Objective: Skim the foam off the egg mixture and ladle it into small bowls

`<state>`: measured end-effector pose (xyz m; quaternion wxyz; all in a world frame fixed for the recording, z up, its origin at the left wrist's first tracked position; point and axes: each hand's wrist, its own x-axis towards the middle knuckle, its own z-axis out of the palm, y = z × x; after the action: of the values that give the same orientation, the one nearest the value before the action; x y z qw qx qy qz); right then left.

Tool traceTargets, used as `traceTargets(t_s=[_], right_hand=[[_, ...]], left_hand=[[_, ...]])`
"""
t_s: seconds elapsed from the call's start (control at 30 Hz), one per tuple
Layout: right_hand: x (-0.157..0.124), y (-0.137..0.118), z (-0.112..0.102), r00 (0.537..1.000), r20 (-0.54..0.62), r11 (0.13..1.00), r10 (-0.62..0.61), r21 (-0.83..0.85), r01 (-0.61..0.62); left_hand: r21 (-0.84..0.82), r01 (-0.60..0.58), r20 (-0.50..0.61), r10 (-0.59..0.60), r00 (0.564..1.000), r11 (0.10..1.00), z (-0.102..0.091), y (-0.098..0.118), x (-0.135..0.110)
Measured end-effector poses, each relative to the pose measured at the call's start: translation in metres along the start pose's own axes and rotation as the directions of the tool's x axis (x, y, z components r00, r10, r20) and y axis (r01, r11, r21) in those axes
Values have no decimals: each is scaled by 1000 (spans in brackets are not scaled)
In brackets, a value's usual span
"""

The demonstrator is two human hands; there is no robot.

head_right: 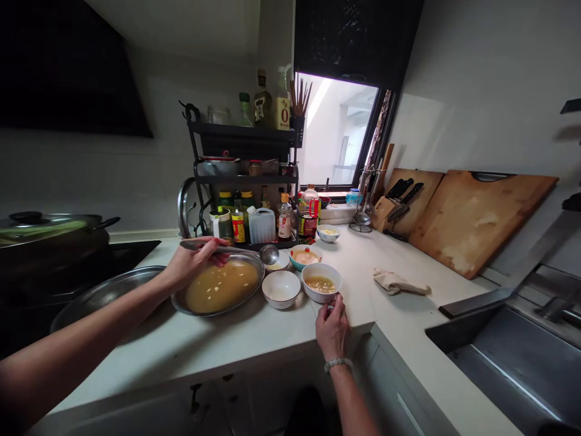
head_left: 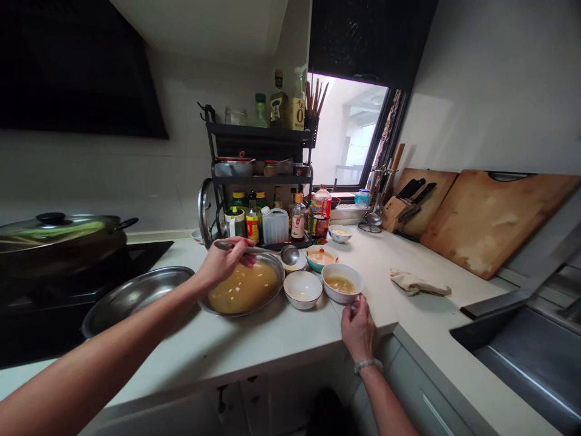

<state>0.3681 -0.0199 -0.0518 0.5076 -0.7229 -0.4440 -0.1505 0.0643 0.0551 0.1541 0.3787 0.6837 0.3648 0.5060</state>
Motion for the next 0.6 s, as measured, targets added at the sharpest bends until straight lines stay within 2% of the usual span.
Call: traceTargets(t_s=[0.07, 0.2, 0.3, 0.37, 0.47, 0.6], right_hand=[[0, 0, 0, 1000, -7, 1000, -4, -8, 4], [1, -2, -2, 1000, -14, 1000, -6, -22, 6], [2, -4, -4, 1000, -7, 1000, 0, -29, 0], [2, -4, -4, 1000, -1, 1000, 0, -29, 0], [2, -4, -5, 1000, -1, 1000, 1, -26, -1], [2, -4, -4, 1000, -10, 1000, 0, -22, 0]], left_hand=[[64, 62, -69, -58, 996, 996, -25, -8, -9], [208, 123, -82, -108, 991, 970, -65, -28, -32], [336, 119, -52, -108, 993, 934, -83, -41, -47], [362, 145, -56, -133, 989, 921, -89, -47, -53], [238, 243, -130, -217, 967, 940, -89, -49, -54], [-62, 343, -270, -346, 899, 937, -87, -45, -47]])
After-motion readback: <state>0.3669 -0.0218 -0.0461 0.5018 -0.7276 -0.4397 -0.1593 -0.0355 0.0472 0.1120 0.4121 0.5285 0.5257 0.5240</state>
